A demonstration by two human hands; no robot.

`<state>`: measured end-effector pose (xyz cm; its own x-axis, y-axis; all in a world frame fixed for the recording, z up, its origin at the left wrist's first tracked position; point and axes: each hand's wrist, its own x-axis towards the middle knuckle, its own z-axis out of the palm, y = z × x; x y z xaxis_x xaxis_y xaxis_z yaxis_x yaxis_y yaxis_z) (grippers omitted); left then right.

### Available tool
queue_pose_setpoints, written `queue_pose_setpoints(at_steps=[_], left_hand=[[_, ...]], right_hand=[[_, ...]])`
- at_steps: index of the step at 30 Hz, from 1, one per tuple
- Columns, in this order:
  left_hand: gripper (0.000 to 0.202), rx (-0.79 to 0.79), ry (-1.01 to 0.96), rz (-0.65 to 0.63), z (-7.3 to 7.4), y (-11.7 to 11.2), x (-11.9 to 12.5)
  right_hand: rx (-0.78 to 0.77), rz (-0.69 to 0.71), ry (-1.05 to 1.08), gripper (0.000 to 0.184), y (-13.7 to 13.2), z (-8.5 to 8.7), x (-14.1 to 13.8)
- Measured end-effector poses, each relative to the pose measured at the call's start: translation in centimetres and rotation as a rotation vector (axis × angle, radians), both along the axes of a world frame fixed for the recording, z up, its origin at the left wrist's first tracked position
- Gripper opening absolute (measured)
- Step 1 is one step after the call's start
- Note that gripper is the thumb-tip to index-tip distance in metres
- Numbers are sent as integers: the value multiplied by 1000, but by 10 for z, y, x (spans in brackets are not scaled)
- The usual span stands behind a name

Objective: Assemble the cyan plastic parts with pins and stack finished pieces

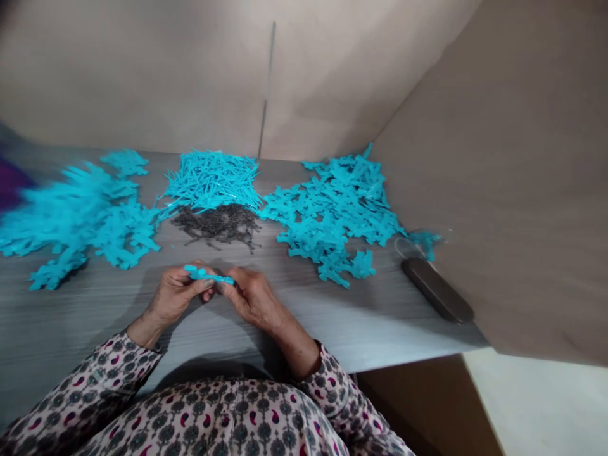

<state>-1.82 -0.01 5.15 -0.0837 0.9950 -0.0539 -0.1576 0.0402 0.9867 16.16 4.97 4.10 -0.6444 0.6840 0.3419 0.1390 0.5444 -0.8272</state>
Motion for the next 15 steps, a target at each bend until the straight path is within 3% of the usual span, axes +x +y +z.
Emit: queue_pose_setpoints(at_steps=[6,15], left_hand=[[36,-64,-79,27,-7,0,1],[42,-236,-242,-12,-4,2,7]], right_hand=[[56,43,-20,28,0,4,0],[341,-49,-159,21,-8,4,-2]])
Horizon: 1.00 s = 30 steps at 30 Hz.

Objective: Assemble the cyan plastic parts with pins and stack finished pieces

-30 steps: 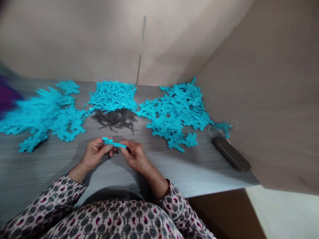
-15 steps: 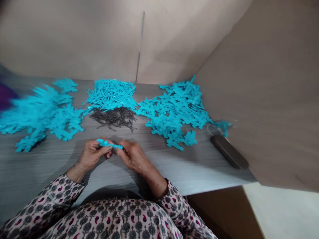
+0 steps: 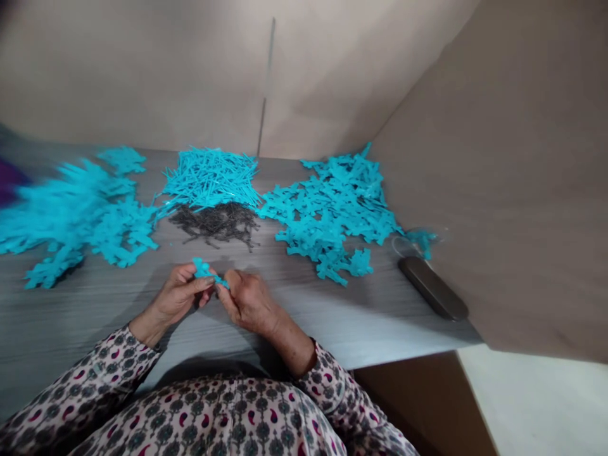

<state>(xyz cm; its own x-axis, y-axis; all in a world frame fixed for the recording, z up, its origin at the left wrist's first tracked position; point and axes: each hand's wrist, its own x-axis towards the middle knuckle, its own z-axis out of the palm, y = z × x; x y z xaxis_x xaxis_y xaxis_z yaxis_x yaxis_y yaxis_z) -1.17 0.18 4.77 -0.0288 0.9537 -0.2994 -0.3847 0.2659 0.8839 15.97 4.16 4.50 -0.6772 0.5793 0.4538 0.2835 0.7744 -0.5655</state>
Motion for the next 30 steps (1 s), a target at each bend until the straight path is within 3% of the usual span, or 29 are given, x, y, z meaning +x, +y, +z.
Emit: queue_pose_setpoints(at_steps=[3,9,13,21,27,30], left_hand=[[40,-1,-34,-15,2,1,1],[29,144,1,39,3,0,-1],[24,219,40,49,2,-1,-1],[28,187,0,-38,0,-1,-2],[32,166,43,-40,-3,8,-5],[58,143,53,-4,-2,13,-16]], right_hand=[[-61,0,16,24,0,-1,-1],[-434,4,217,39,-2,-3,-8],[-515,-6,242,44,-2,-2,-11],[-283,-28,176,33,-6,-6,-9],[-334,22,205,36,9,-10,-1],[-245,-56,217,33,20,-12,4]])
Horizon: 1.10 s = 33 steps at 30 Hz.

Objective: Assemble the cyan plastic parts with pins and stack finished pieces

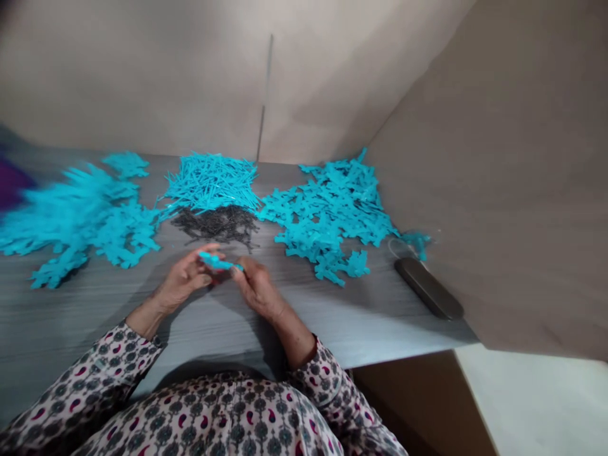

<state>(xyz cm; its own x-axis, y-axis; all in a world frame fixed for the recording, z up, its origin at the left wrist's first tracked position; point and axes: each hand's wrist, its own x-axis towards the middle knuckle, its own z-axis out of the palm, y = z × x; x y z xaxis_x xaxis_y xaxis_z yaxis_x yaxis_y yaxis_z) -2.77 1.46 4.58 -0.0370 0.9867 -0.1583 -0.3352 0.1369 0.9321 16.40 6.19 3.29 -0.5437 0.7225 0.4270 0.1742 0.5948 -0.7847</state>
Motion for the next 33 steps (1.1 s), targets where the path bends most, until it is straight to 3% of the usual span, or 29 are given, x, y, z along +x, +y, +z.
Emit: queue_pose_setpoints(at_steps=[2,4,8,11,14,17,21,26,29,31,33], left_hand=[[67,-17,20,125,2,1,-5],[55,-69,66,234,3,-1,-2],[48,-167,65,149,3,-8,26],[45,-134,-1,241,0,-10,46],[45,-133,-23,308,-5,-9,49],[40,-130,23,288,-9,-7,40],[34,-102,188,233,-14,-4,21],[21,91,454,179,-10,-4,3],[16,232,554,50,-3,-7,1],[16,283,568,15,1,-10,3],[18,307,555,3,2,-11,4]], right_hand=[[89,-105,-21,29,4,-3,1],[195,-219,-79,26,4,-8,-1],[388,-344,-287,25,-5,-18,-12],[440,-321,-364,24,-13,-20,-21],[334,-271,-392,16,-18,-21,-27],[203,-193,-331,10,-19,-22,-29],[50,-14,-147,20,-10,-19,-18],[-204,-223,112,29,9,-6,5],[-443,3,192,52,13,-3,7],[-533,151,190,45,11,-4,3],[-532,177,174,34,8,-4,-1]])
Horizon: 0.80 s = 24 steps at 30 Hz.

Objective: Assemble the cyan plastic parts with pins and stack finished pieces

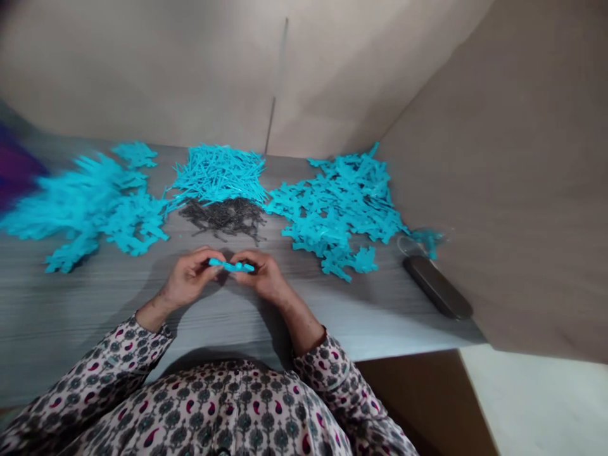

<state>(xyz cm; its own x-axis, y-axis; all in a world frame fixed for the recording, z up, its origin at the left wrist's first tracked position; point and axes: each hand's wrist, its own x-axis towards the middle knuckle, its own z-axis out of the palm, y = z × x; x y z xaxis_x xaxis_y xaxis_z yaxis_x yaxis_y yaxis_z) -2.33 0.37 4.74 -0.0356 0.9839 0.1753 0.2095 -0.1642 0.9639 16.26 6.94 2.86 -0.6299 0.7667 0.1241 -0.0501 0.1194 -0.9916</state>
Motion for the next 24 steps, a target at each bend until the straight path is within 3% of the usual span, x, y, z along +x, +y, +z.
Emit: queue_pose_setpoints(at_steps=[8,16,24], left_hand=[[24,30,144,-27,-8,-3,-1],[23,-7,312,-151,-2,-8,0],[29,40,374,-155,3,-11,4]], right_hand=[[54,-147,47,30,-9,3,-7],[10,-101,52,35,-12,11,-5],[-140,-21,102,38,-14,8,-5]])
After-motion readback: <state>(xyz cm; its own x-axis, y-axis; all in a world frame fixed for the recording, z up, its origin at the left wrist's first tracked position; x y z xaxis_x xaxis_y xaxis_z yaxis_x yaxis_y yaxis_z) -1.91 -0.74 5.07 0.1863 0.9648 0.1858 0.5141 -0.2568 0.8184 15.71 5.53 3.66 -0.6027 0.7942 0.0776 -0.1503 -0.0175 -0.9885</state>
